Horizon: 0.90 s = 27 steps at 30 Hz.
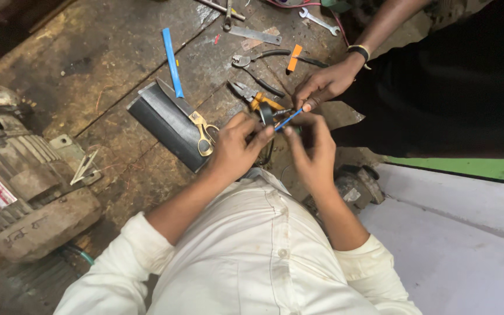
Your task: The person strips insulation from several colored wires using pliers and a knife, twists exposed conductors, and wraps the joints with electrical tape. A second person assists by holding wires and using pliers nearby.
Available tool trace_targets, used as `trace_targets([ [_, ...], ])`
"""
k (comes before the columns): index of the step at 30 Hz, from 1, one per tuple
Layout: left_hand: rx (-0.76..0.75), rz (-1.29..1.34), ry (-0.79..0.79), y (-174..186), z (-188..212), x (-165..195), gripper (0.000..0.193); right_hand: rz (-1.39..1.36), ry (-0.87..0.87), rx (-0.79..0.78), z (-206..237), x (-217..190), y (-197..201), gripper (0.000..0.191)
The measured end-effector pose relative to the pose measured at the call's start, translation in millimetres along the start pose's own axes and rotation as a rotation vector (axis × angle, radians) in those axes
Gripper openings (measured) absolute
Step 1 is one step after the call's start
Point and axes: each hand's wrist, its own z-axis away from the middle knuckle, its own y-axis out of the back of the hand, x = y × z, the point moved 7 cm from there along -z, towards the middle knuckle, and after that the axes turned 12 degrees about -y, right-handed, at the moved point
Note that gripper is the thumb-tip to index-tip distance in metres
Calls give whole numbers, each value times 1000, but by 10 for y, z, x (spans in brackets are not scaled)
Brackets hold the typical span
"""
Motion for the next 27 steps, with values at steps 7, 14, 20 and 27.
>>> trace_targets([
  [7, -66, 87, -5, -184, 3, -50, 36, -170, -127, -155, 3, 523, -257, 24],
  [14, -36, 93, 8, 7, 40, -35, 21, 116, -159, -31, 119, -34, 66, 20],
  [20, -134, -27, 70, -60, -34, -82, 31, -82, 59, -222, -104, -240, 52, 32],
  [27, 72, 52, 105, -241, 14, -126, 36, -495, -110, -116, -65, 495, -154, 26],
])
